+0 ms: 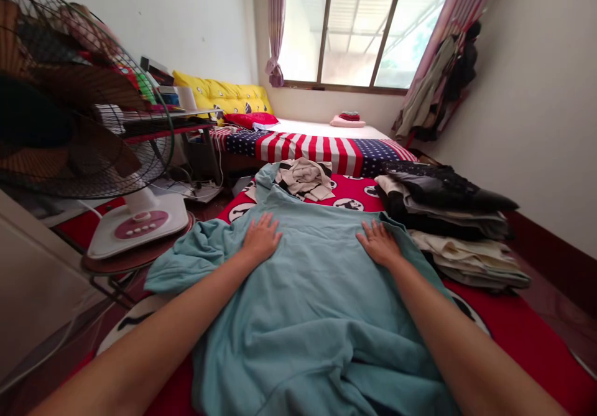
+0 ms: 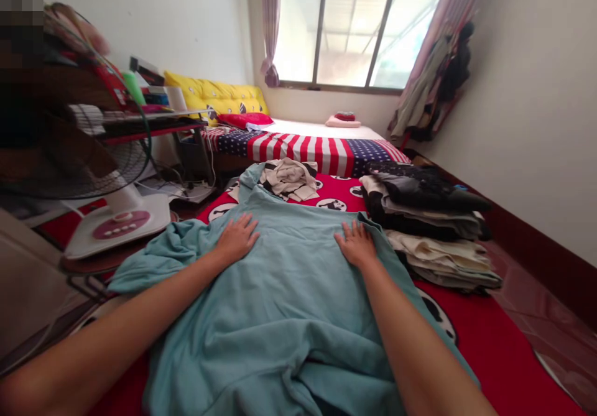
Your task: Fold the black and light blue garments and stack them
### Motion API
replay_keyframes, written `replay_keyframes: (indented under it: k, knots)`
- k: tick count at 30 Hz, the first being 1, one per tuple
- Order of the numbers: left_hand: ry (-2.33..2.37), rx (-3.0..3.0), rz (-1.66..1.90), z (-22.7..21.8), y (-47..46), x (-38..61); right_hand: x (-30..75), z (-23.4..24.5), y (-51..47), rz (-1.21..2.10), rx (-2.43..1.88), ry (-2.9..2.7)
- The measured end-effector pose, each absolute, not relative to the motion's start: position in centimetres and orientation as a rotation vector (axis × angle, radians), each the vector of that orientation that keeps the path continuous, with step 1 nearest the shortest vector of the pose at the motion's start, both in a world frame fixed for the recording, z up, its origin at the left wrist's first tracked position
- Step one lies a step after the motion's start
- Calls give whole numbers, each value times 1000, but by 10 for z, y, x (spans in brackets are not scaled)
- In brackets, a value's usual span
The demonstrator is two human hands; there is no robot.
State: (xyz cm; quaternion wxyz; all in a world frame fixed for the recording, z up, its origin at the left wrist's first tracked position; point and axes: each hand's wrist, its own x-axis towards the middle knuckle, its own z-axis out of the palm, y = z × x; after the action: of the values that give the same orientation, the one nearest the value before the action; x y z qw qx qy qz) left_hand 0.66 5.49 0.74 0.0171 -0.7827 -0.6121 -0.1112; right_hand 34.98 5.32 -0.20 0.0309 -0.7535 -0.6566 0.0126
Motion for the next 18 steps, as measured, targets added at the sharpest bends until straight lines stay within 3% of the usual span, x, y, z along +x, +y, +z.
replay_keyframes:
  k: [18]
  knots:
    - [-1683,-2487,-506,-12,-81,-16,316,-11,-72,-109,-2300,-2156]
